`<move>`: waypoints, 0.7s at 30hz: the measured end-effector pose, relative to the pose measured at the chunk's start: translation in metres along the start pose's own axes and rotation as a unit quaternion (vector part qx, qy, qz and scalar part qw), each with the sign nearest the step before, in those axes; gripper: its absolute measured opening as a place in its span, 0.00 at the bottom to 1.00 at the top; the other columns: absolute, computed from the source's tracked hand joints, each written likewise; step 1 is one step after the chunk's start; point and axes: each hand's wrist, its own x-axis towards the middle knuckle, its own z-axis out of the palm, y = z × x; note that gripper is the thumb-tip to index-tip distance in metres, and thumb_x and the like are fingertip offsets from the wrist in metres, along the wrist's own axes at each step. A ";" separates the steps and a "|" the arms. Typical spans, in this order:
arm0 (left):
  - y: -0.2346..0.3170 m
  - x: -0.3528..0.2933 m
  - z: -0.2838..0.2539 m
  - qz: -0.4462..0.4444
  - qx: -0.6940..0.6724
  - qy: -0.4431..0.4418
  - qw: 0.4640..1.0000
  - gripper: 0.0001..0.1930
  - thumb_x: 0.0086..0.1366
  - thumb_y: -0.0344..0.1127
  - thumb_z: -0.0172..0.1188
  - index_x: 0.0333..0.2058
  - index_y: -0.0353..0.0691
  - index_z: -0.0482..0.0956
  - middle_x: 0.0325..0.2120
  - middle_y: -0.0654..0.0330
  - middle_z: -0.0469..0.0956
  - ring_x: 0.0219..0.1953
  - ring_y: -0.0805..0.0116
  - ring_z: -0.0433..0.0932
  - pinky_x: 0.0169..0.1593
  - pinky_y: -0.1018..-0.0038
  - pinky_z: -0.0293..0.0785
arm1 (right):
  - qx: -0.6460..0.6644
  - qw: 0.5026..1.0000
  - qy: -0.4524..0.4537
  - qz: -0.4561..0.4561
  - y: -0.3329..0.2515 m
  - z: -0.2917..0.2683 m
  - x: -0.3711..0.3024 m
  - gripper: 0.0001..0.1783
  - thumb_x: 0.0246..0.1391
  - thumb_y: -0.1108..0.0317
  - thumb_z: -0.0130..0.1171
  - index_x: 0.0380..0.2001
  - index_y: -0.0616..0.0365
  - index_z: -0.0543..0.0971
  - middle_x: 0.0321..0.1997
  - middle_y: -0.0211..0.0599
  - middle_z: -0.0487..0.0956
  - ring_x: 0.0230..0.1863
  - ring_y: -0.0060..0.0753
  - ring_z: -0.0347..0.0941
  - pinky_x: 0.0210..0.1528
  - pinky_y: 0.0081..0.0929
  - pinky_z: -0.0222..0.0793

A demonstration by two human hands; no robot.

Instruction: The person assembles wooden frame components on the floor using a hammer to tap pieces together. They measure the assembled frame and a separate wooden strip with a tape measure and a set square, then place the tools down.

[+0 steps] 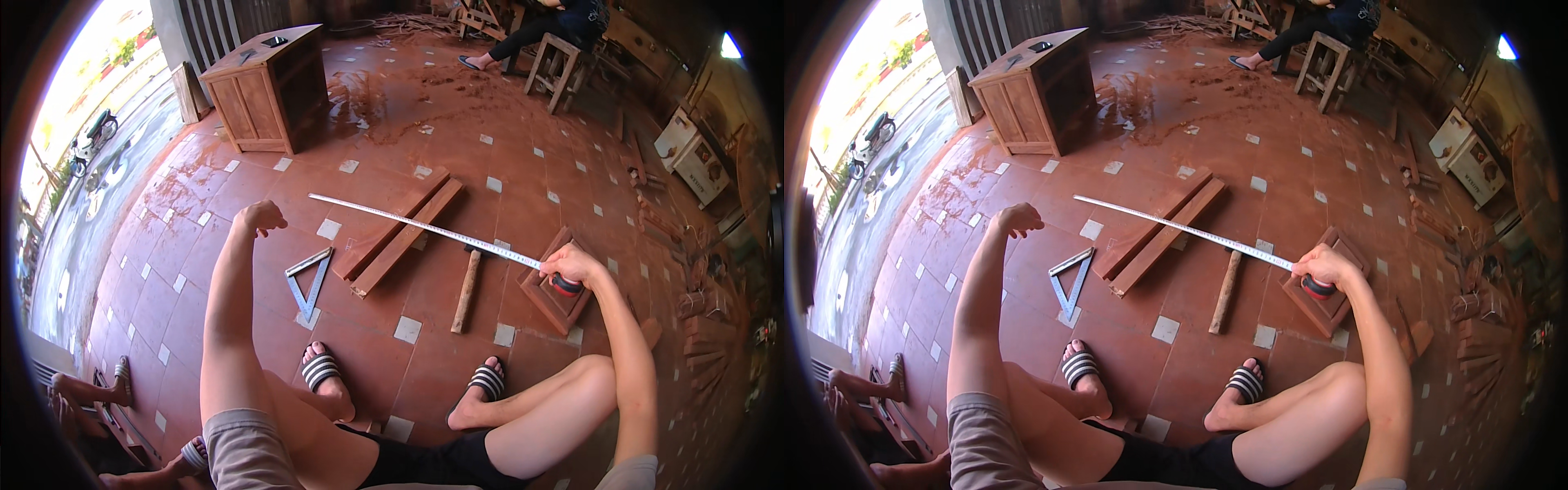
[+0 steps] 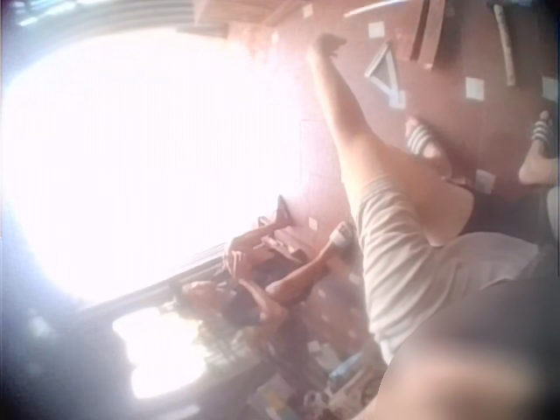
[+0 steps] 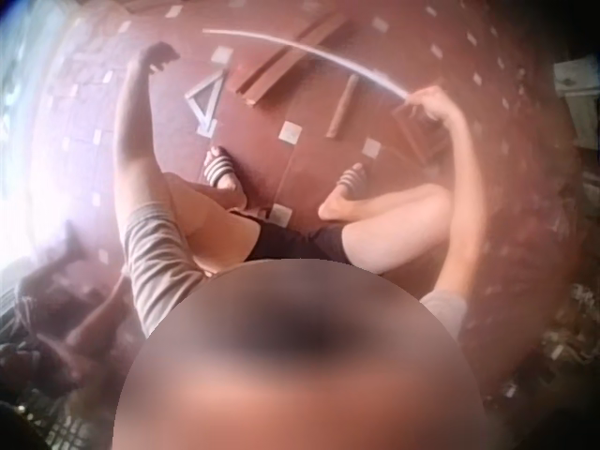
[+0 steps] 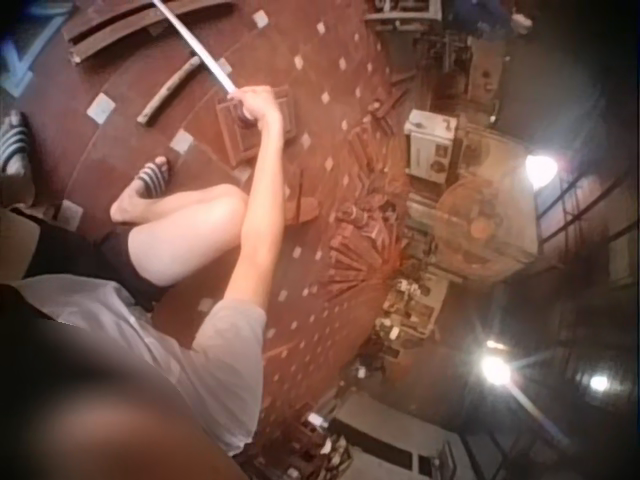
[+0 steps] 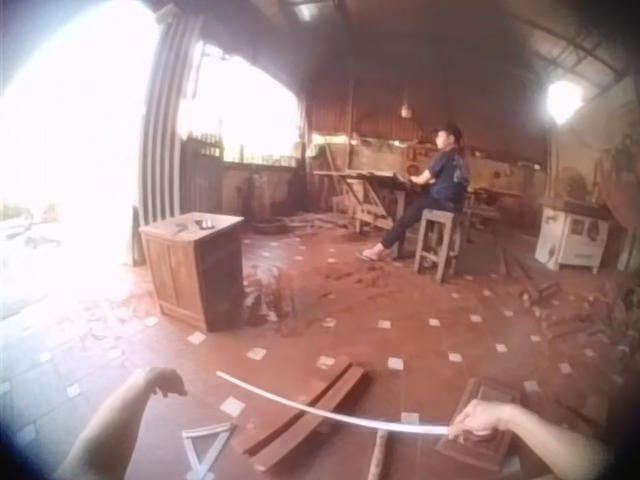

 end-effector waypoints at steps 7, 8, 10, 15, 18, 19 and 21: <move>0.006 0.009 -0.002 0.014 0.042 0.005 0.999 0.27 0.64 0.48 0.61 0.59 0.43 0.79 0.50 0.56 0.83 0.46 0.57 0.87 0.45 0.58 0.86 | 0.017 0.999 -0.035 -0.004 -0.008 0.002 -0.001 0.12 0.59 0.62 0.66 0.31 0.62 0.88 0.25 0.35 0.84 0.26 0.23 0.78 0.34 0.20 0.72; 0.006 0.012 -0.001 0.018 0.040 0.006 0.999 0.26 0.64 0.48 0.61 0.59 0.43 0.79 0.50 0.56 0.83 0.46 0.58 0.87 0.44 0.58 0.86 | 0.022 0.999 -0.039 -0.008 -0.011 0.003 -0.002 0.12 0.59 0.63 0.66 0.31 0.63 0.88 0.25 0.36 0.84 0.26 0.24 0.78 0.33 0.21 0.72; 0.007 0.018 0.001 0.039 0.036 0.008 0.999 0.26 0.64 0.48 0.60 0.58 0.43 0.79 0.50 0.56 0.83 0.45 0.58 0.87 0.44 0.58 0.86 | 0.033 0.999 -0.039 -0.005 -0.017 0.004 -0.005 0.12 0.59 0.65 0.65 0.32 0.64 0.87 0.25 0.38 0.84 0.25 0.25 0.79 0.31 0.22 0.74; 0.046 0.034 0.015 0.098 0.034 0.019 0.994 0.26 0.63 0.50 0.67 0.55 0.43 0.82 0.40 0.56 0.87 0.37 0.61 0.88 0.34 0.63 0.86 | 0.135 0.986 -0.095 0.025 -0.030 0.018 -0.007 0.08 0.57 0.70 0.64 0.33 0.67 0.83 0.26 0.43 0.83 0.20 0.34 0.80 0.22 0.32 0.78; 0.109 0.027 0.046 0.264 -0.016 0.059 0.963 0.18 0.65 0.49 0.66 0.43 0.41 0.88 0.28 0.57 0.86 0.30 0.66 0.86 0.36 0.66 0.82 | 0.071 0.985 -0.152 -0.040 -0.036 0.029 -0.002 0.11 0.62 0.67 0.60 0.36 0.67 0.82 0.28 0.42 0.83 0.24 0.34 0.82 0.25 0.30 0.80; 0.131 0.017 0.058 0.322 -0.039 0.064 0.944 0.18 0.66 0.49 0.66 0.43 0.40 0.88 0.29 0.57 0.86 0.29 0.67 0.85 0.37 0.66 0.82 | 0.096 0.981 -0.157 -0.058 -0.039 0.035 -0.001 0.11 0.63 0.67 0.59 0.36 0.67 0.83 0.28 0.43 0.84 0.24 0.34 0.83 0.26 0.30 0.80; 0.181 -0.012 0.087 0.382 -0.096 0.042 0.918 0.18 0.68 0.48 0.64 0.45 0.40 0.88 0.30 0.56 0.86 0.30 0.68 0.84 0.40 0.68 0.82 | 0.062 0.978 -0.137 -0.148 -0.046 0.045 0.005 0.11 0.62 0.69 0.58 0.37 0.67 0.83 0.29 0.45 0.84 0.24 0.35 0.82 0.26 0.31 0.80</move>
